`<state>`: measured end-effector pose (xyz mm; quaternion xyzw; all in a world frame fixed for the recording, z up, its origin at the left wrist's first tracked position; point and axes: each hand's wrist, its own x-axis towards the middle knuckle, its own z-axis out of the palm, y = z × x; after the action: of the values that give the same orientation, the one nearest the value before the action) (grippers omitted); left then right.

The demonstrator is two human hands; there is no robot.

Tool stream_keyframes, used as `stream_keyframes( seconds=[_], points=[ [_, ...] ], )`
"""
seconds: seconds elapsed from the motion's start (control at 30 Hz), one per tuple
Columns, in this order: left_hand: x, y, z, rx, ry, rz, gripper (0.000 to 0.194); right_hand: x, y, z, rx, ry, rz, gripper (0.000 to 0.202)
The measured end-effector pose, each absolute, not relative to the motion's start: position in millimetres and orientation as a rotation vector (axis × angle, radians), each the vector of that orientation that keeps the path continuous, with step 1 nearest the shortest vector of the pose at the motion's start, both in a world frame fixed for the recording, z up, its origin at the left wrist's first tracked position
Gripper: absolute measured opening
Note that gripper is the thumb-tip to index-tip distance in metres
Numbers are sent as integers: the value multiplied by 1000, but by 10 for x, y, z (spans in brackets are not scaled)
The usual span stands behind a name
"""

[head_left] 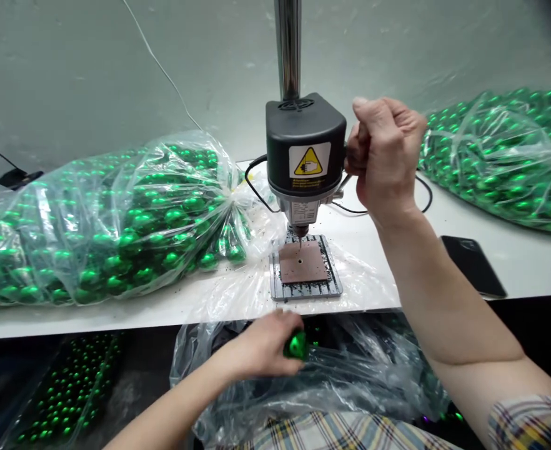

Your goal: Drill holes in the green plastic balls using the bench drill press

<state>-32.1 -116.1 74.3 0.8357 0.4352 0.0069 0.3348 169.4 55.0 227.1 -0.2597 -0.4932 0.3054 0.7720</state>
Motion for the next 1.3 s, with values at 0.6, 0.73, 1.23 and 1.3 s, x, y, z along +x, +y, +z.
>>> stream_keyframes(
  seconds=[0.6, 0.73, 1.23, 1.3],
  points=[
    [-625, 1276, 917, 2367, 1864, -345, 35, 1664, 447, 2248, -486, -1077, 608, 46],
    [-693, 1370, 970, 2262, 2012, -516, 37, 1666, 463, 2236, -492, -1078, 582, 49],
    [-900, 807, 918, 1761, 1535, 763, 47, 1634, 499, 2225, -463, -1056, 534, 56],
    [-903, 641, 925, 1260, 1222, 1074, 44, 1630, 497, 2227, -470, -1054, 533, 58]
  ],
)
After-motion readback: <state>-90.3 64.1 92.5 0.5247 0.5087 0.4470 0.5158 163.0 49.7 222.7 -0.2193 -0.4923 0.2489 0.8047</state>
